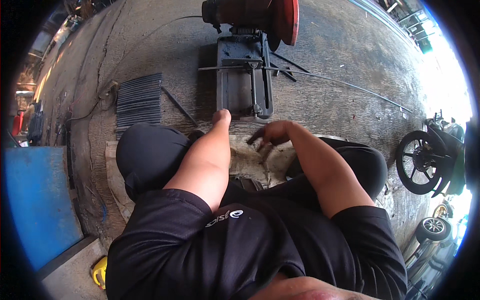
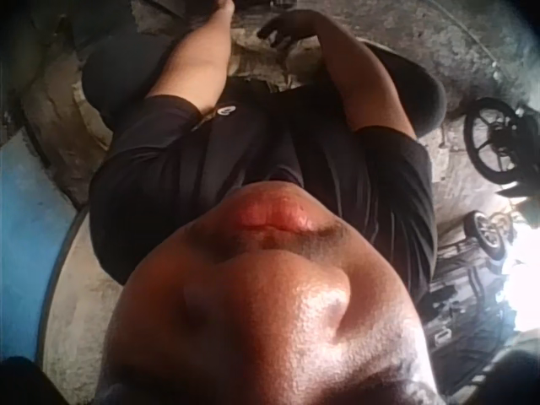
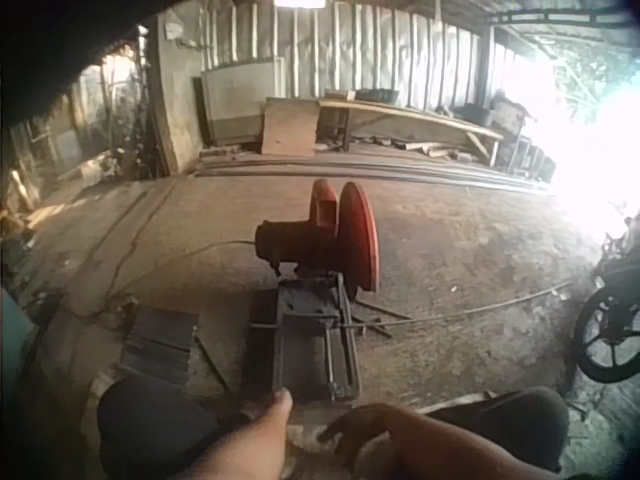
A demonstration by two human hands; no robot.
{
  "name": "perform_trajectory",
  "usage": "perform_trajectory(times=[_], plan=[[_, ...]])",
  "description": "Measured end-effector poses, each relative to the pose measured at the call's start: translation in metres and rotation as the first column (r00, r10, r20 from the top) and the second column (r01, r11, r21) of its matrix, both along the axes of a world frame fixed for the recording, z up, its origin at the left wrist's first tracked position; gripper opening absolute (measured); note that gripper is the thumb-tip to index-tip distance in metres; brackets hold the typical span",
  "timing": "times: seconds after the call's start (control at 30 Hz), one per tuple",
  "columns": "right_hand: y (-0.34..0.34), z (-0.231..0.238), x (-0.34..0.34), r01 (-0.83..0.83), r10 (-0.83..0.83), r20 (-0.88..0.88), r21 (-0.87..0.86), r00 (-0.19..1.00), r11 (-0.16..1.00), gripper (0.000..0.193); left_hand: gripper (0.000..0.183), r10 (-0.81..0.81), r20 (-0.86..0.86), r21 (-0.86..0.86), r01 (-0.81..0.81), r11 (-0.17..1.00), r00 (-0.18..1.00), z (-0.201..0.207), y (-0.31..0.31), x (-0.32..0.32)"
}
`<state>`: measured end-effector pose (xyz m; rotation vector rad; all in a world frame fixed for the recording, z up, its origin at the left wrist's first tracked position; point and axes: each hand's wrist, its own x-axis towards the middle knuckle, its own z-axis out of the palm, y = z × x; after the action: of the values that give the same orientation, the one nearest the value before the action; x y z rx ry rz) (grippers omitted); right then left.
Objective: Cutting metal rods using a power chop saw.
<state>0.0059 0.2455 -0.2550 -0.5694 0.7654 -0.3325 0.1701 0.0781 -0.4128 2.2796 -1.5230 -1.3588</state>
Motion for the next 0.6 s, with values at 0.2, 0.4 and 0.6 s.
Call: perform_trajectory(times=[0.2,0.4,0.6], plan=[[0.015,-0.059,0.008,-0.307,0.39,-0.65,0.244,0.652,0.92,0.056,0.04,-0.442,-0.13,0.035,0.45,0.892,0.887,0.025,0.033,-0.006],[0.009,-0.168,-0.023,-0.796,0.322,-0.924,0.032,0.207,0.604,0.032,0.056,-0.434,-0.259,0.011,0.452,0.892,0.863,0.08,0.05,-0.011],[0.007,-0.126,-0.014,-0.991,0.157,-0.986,0.066,-0.048,0.115,0.02,0.048,-0.663,-0.092,-0.168,0.645,0.746,0.743,0.085,0.058,-0.018]])
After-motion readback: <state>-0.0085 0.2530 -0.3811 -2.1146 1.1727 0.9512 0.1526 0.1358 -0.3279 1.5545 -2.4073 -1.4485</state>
